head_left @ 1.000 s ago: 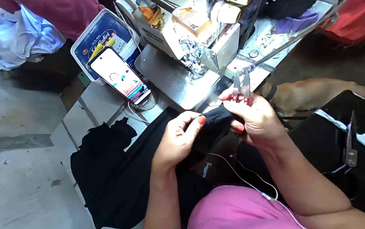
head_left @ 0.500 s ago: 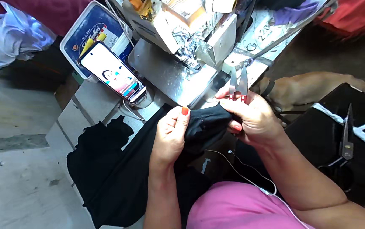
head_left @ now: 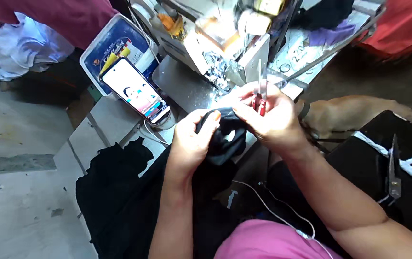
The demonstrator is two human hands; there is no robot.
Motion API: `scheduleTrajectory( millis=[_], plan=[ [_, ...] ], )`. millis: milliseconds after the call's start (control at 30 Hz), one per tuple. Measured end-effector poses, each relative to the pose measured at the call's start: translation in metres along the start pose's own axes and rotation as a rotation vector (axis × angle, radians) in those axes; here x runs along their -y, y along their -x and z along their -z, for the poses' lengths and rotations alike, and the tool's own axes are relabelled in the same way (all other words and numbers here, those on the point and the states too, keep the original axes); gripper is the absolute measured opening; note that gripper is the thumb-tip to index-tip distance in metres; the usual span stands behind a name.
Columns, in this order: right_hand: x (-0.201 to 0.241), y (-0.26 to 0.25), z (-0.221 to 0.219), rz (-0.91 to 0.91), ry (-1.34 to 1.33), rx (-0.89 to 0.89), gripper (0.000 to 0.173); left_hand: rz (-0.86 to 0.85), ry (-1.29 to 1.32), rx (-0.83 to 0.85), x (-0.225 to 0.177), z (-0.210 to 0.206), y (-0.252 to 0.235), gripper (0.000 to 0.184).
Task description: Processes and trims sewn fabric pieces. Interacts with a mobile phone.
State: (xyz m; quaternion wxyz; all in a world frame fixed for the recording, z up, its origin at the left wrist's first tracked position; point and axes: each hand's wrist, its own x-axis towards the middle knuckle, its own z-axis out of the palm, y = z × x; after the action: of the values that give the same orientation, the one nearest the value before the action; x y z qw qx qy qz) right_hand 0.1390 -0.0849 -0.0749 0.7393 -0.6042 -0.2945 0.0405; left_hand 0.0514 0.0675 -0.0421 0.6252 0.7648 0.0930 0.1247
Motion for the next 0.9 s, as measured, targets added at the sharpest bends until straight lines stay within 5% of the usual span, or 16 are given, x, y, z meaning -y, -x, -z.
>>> scheduleTrajectory(
  millis=[100,400,600,900],
  plan=[
    [-0.003,-0.024,-0.001,0.065,0.263,-0.071,0.02,0.035,0.017,-0.085,-0.007,0.001,-0.029,0.013],
    [-0.017,-0.04,0.003,0.134,0.351,-0.14,0.018,0.128,0.279,-0.046,0.005,-0.005,-0.05,0.026],
    [0.001,-0.015,0.01,0.253,0.311,-0.129,0.038,0.01,0.12,-0.04,0.009,-0.007,-0.044,0.02],
    [0.013,0.008,0.005,-0.143,0.114,0.215,0.023,-0.042,0.075,-0.035,0.009,-0.008,-0.04,0.019]
  ],
)
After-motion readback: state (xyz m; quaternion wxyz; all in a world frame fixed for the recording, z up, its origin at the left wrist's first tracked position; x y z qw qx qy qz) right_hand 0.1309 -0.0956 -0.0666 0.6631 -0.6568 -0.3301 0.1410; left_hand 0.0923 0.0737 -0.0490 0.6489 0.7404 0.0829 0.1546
